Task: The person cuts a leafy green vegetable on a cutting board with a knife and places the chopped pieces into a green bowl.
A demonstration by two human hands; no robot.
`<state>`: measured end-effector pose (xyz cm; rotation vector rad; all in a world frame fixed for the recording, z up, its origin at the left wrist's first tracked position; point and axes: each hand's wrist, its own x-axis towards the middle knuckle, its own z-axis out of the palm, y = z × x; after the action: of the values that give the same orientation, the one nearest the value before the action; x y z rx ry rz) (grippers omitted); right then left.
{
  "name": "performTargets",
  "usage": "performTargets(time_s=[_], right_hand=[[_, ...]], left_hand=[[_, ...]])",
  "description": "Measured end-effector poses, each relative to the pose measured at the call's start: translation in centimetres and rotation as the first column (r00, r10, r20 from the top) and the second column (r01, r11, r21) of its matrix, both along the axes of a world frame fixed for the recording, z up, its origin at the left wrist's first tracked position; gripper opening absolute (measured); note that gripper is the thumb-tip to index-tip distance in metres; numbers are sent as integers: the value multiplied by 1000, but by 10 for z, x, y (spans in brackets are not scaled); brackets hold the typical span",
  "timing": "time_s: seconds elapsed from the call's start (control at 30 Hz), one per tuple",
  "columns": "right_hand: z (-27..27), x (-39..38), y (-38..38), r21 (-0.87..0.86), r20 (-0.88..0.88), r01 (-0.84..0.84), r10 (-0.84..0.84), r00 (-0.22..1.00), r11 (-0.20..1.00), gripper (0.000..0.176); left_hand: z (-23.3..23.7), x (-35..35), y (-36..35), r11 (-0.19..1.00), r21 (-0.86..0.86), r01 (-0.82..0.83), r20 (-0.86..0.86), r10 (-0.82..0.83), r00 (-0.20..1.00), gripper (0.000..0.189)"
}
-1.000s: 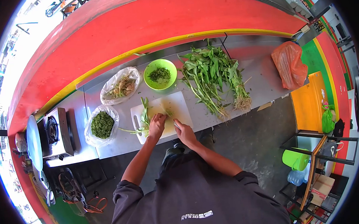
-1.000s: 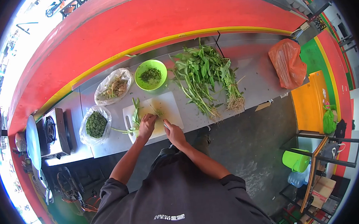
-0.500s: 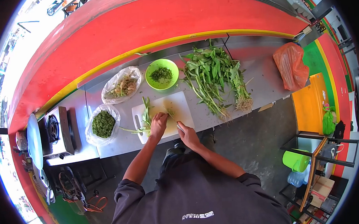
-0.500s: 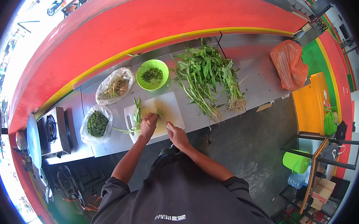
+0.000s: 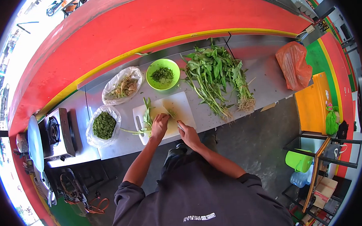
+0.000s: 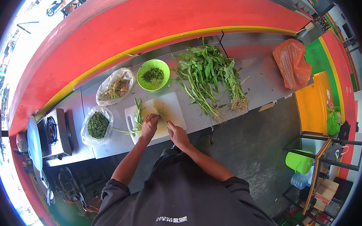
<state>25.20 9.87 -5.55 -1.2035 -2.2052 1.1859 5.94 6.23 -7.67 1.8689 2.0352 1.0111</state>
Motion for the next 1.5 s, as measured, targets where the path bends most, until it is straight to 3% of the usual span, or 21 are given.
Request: performTargets(time_s=[0.23,0.53,0.97,1.03,1.17,1.37,1.43,1.5], right_hand=[[3,-2,0,1,-62,20,-20,998,1000,37],[4,-7,7,-31,4,3,-2,1000,1000,39],[-3,-9,8,-10,-38,-5,4,999,1000,39],[7,-5,5,-125,36,12,-7,999,992,39],[4,-1,4,-104,54,-15,21,998,994,39],[-3,-9,8,33,-65,-8,11,998,999,39],[1,-7,6,-71,19,9,-8,1000,997,39],[3,-5,2,-53,29,4,-2,1000,999,40]], left_hand=[[-2,-4,0,998,-65,-16,-44,13,999,18],[3,0,-2,997,-68,-42,-85,36,996,18],[-1,-5,1,997,-78,-21,-6,21,1000,18],[-3,-8,1,998,-58,-12,-5,12,1000,18],[-3,-7,2,999,-44,-8,14,8,1000,17],[5,-6,3,997,-75,-5,-5,4,1000,15],[5,-9,3,998,-69,0,-12,-1,1000,14],[3,-10,4,996,-93,-1,7,1,1000,14]])
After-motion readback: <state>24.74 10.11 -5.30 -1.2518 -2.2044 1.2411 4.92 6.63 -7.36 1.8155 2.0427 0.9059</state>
